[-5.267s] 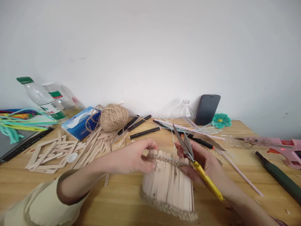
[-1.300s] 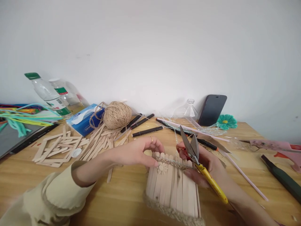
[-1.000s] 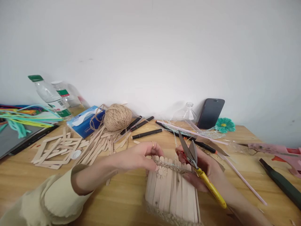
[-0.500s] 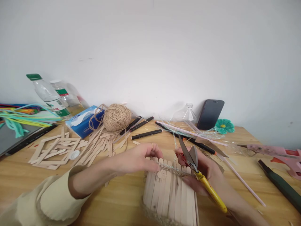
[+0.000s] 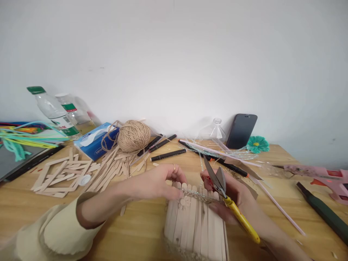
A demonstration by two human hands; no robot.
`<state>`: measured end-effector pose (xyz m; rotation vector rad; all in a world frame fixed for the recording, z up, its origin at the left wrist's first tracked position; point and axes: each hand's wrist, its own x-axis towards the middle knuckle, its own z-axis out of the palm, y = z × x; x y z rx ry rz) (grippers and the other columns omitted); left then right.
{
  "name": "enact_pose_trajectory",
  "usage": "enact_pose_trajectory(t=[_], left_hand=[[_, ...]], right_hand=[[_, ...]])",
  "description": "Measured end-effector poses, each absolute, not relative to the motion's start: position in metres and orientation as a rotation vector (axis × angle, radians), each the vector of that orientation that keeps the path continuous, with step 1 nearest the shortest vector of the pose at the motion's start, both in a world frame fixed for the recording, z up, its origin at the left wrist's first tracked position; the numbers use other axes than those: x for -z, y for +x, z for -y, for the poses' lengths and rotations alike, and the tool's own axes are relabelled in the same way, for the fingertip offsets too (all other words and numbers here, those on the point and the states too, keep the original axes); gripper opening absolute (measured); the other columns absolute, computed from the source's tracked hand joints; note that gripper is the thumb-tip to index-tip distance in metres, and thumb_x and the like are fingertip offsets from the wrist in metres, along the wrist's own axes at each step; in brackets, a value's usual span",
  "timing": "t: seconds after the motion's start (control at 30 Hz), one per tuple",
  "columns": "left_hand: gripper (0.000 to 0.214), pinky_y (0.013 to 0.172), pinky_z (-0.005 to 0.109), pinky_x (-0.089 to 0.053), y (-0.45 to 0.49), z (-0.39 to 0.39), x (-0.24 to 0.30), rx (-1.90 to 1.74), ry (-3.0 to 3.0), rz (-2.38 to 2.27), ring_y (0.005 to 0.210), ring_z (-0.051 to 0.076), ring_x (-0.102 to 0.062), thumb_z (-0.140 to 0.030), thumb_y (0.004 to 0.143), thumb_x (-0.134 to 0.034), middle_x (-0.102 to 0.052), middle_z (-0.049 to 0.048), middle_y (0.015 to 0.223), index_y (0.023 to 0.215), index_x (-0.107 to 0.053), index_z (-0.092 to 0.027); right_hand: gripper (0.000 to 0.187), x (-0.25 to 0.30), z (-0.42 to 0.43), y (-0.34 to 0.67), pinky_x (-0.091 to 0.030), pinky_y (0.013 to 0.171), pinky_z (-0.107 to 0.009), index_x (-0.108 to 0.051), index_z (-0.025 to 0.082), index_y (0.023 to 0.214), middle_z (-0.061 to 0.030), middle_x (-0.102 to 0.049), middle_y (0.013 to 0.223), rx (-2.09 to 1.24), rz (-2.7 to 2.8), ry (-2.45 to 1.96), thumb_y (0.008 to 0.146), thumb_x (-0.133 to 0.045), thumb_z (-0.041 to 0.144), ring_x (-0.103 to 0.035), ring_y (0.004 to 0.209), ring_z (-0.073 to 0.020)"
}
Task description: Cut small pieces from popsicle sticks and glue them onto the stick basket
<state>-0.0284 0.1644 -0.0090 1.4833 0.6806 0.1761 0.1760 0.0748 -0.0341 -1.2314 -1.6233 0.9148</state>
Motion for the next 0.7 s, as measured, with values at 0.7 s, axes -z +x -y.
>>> enact_pose_trajectory(t=[0.7], left_hand=[[0.018,0.060,0.023,-0.037,-0.0320,-0.1675,0.0099,-0.204,1.532,-0.658,0.065,0.009,-0.047,-0.008,0.063,-0.061,-0.055,-0.0039,0.076,0.077,-0.054,-0.017]], right_hand=[[0.037,0.0357,-0.0738,0.1777,-0.051,0.063,-0.031,-0.057,0.028,0.104,-0.0002,-0.058,0.079,-0.938,1.620,-1.237,0.069,-0.064,0.017,-0.058,0.069,-0.0185]])
